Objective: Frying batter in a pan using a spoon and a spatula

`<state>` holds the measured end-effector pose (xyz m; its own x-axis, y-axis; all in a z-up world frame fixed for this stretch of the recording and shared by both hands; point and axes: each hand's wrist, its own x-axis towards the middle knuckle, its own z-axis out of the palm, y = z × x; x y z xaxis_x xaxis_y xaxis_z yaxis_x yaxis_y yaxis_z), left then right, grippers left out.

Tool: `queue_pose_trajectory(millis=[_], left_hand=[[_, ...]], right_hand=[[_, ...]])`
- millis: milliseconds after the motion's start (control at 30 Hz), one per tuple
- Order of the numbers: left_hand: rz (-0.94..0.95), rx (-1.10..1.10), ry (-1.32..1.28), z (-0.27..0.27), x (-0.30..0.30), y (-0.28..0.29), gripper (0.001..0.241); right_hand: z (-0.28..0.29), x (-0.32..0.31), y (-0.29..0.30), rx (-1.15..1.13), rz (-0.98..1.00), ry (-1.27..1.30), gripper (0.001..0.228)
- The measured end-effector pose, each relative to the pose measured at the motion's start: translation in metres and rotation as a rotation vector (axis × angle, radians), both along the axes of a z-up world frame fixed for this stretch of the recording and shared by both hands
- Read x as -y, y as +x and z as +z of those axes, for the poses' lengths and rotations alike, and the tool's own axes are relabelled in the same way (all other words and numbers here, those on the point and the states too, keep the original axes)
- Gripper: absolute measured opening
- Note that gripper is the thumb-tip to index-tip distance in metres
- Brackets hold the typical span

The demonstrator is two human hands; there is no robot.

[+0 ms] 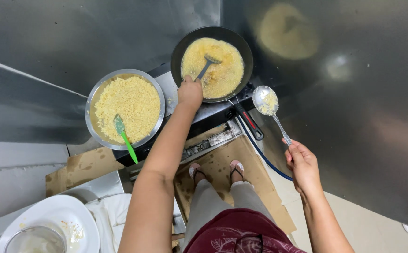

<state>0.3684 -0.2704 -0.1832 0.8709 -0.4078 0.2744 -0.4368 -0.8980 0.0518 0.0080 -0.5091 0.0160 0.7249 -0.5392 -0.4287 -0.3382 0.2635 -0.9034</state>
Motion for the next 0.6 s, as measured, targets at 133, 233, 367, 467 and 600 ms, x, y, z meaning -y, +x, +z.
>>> queue_pose_trajectory(millis=[133,233,367,467,600], left_hand=[[0.013,0.046,0.036,0.008,-0.018,-0.013,0.017],[0.022,-0.058,0.063,0.026,-0.031,-0.027,0.021],[0.018,-0.146,0.056,0.046,-0.047,-0.047,0.019],[0.013,-0.200,0.066,0.050,-0.060,-0.059,0.019],[0.006,-0.210,0.091,0.084,-0.071,-0.084,0.018]], right_hand=[[-0.001,-0.004,0.003,0.002,0.015,0.006,0.033],[-0.002,-0.007,0.006,0.005,0.035,-0.002,0.032],[0.003,-0.014,0.011,0.022,0.050,0.005,0.031],[0.001,-0.017,0.015,0.033,0.066,0.002,0.031],[-0.002,-0.022,0.021,0.026,0.089,-0.006,0.030]])
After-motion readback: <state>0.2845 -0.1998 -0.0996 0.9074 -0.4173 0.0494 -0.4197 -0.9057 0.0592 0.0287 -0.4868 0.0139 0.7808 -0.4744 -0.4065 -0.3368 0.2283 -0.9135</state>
